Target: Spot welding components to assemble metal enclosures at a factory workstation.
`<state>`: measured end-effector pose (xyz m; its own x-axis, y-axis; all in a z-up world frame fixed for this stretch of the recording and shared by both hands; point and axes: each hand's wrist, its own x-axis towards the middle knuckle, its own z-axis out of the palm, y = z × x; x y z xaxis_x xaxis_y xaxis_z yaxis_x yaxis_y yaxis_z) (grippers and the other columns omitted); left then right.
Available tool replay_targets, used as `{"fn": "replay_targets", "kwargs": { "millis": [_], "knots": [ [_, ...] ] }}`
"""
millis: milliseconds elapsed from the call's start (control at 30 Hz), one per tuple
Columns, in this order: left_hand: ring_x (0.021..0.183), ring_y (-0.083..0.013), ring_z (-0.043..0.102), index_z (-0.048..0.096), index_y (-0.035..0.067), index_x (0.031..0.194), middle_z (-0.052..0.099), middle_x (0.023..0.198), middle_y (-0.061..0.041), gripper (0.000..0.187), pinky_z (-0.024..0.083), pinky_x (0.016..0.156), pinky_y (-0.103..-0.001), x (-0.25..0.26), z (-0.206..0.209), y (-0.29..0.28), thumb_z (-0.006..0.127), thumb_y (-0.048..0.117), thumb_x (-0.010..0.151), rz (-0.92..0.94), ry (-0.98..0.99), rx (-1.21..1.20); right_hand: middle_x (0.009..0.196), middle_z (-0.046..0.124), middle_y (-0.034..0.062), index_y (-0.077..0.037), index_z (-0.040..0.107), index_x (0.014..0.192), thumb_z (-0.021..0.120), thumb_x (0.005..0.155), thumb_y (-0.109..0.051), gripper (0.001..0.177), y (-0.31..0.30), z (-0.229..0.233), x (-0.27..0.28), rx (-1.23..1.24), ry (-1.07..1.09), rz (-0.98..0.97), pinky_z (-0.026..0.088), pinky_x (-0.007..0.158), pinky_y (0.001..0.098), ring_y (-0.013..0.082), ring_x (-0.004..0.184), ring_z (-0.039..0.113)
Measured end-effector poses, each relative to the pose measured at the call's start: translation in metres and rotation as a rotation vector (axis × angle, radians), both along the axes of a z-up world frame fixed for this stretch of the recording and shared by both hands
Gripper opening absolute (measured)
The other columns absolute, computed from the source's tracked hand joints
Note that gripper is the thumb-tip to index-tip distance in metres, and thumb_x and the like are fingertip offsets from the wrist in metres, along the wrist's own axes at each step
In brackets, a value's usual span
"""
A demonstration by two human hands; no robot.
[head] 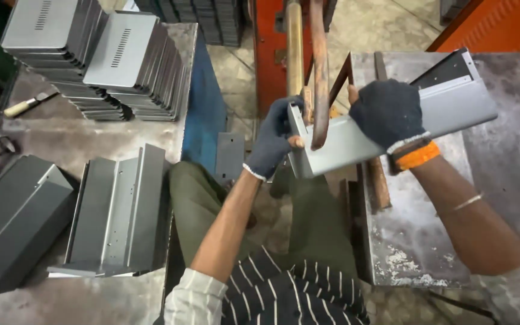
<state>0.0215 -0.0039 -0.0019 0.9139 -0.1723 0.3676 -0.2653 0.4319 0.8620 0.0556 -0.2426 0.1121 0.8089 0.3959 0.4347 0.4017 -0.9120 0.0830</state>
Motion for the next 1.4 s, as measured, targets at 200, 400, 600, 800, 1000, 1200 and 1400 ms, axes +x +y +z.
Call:
{"fn": "replay_targets", "kwargs": {
  "millis": [200, 400, 600, 800, 1000, 1200, 1400],
  "knots": [
    [0.119, -0.0174, 0.057, 0.052, 0.009, 0.14, 0.059, 0.129, -0.003, 0.088, 0.052, 0.104, -0.035, 0.019, -0.012, 0.002, 0.098, 0.026, 0.067, 0.099, 0.007, 0.101, 0.062, 0.063, 0.0188, -0.011, 0.071, 0.063, 0.059, 0.106, -0.042, 0.054, 0.004, -0.006, 0.022, 0.021, 0.004, 0.003, 0.05, 0.059, 0.0513, 0.0396, 0.06, 0.064],
    [0.123, -0.0172, 0.058, 0.052, 0.009, 0.138, 0.061, 0.131, -0.003, 0.087, 0.051, 0.106, -0.035, 0.017, -0.002, -0.002, 0.096, 0.022, 0.064, 0.147, 0.029, 0.079, 0.063, 0.063, 0.0189, -0.011, 0.072, 0.066, 0.058, 0.108, -0.043, 0.054, 0.008, -0.002, 0.026, -0.014, 0.059, -0.017, 0.051, 0.057, 0.0498, 0.0397, 0.059, 0.065],
    [0.126, -0.0162, 0.056, 0.057, 0.005, 0.138, 0.062, 0.133, -0.004, 0.096, 0.044, 0.113, -0.033, 0.005, -0.014, 0.001, 0.066, 0.081, 0.08, 0.1, -0.047, -0.072, 0.064, 0.064, 0.0173, -0.01, 0.07, 0.064, 0.059, 0.105, -0.042, 0.053, 0.004, -0.019, 0.026, -0.004, 0.073, 0.055, 0.051, 0.058, 0.0501, 0.0381, 0.062, 0.066],
    [0.122, -0.0219, 0.058, 0.055, 0.003, 0.139, 0.061, 0.132, -0.01, 0.103, 0.046, 0.11, -0.04, 0.002, -0.045, -0.011, 0.031, 0.088, 0.088, 0.057, 0.054, -0.129, 0.065, 0.065, 0.0193, -0.009, 0.073, 0.065, 0.059, 0.105, -0.043, 0.054, 0.001, -0.011, 0.008, -0.021, 0.134, -0.005, 0.051, 0.06, 0.0507, 0.039, 0.061, 0.066],
    [0.129, -0.0182, 0.055, 0.057, 0.002, 0.14, 0.062, 0.136, -0.008, 0.097, 0.038, 0.118, -0.034, -0.032, 0.018, 0.006, 0.017, 0.081, 0.1, 0.043, 0.043, -0.052, 0.065, 0.064, 0.0204, -0.01, 0.074, 0.069, 0.06, 0.105, -0.045, 0.052, 0.007, 0.0, -0.023, 0.002, 0.155, -0.026, 0.05, 0.058, 0.0506, 0.0402, 0.06, 0.064],
    [0.126, -0.0212, 0.057, 0.057, 0.003, 0.143, 0.062, 0.14, -0.009, 0.092, 0.04, 0.111, -0.038, -0.05, -0.081, 0.054, 0.016, 0.073, 0.1, 0.259, 0.331, -0.217, 0.062, 0.062, 0.0202, -0.006, 0.073, 0.067, 0.061, 0.105, -0.044, 0.056, 0.012, 0.015, -0.1, 0.2, 0.155, 0.021, 0.045, 0.057, 0.0504, 0.0379, 0.056, 0.061],
    [0.122, -0.0289, 0.059, 0.053, -0.004, 0.143, 0.061, 0.136, -0.018, 0.077, 0.047, 0.106, -0.041, -0.111, -0.12, 0.06, 0.034, 0.06, 0.104, 0.056, 0.356, -0.47, 0.059, 0.051, 0.0178, 0.001, 0.065, 0.075, 0.059, 0.109, -0.044, 0.058, -0.002, 0.019, -0.138, 0.7, 0.423, 0.002, 0.04, 0.058, 0.043, 0.028, 0.052, 0.052]
  ]
}}
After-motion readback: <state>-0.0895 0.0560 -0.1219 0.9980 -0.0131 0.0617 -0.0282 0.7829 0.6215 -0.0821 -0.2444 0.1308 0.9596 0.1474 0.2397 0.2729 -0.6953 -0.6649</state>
